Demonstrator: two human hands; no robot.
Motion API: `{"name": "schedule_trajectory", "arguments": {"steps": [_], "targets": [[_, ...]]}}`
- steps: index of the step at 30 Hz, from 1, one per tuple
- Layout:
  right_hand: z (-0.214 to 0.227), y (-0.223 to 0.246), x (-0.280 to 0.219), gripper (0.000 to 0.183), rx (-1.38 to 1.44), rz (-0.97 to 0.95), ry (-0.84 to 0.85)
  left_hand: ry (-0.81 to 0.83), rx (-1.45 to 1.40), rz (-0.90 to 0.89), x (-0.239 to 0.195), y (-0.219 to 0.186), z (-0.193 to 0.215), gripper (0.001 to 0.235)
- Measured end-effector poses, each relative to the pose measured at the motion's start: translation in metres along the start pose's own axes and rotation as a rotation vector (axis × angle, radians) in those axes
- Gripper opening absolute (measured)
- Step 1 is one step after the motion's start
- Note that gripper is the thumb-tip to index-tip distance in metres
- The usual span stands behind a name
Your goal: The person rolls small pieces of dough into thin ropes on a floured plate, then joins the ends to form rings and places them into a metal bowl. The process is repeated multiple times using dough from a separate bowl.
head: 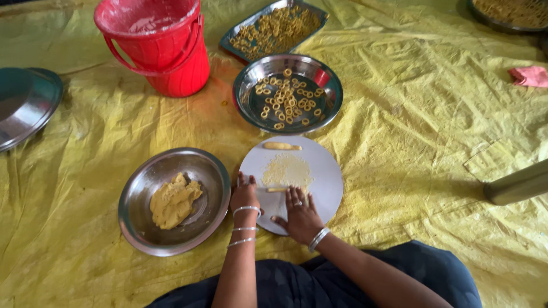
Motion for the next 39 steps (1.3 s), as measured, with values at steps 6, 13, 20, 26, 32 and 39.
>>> {"name": "schedule_trajectory", "arguments": {"steps": [6,13,20,26,32,39], "targets": [[0.011,-0.005,0.010,0.099,-0.047,0.011,-0.275,-0.087,0.038,-0.014,-0.001,0.001,-0.009,0.122],[-0.014,0.005,-0.025,0.113,-0.141,-0.066,-0.002,-0.239,0.059,-0.056,0.023,0.017,-0.043,0.084],[-0.001,-0.009,0.012,0.106,-0.116,0.004,-0.246,-0.152,0.013,-0.034,0.023,0.019,-0.044,0.086],[-0.017,-0.007,-0.009,0.105,-0.077,-0.043,-0.140,-0.212,-0.008,-0.010,0.017,0.007,-0.035,0.061],[0.011,-0.009,0.007,0.110,-0.101,-0.008,-0.245,-0.112,-0.029,-0.011,0.012,0.005,-0.024,0.092],[-0.004,-0.005,-0.011,0.107,-0.119,-0.028,-0.152,-0.208,0.012,-0.018,0.023,0.010,-0.037,0.056]]}}
Point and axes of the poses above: each hand's wrist, its own x-axis towards the middle knuckle, its own z-axis out of the back of the hand, y = z × x, the point moved 1 cm from there along x, towards the middle knuckle, and after that the axes turned 14 degrees about -z, right-handed, at the moved point
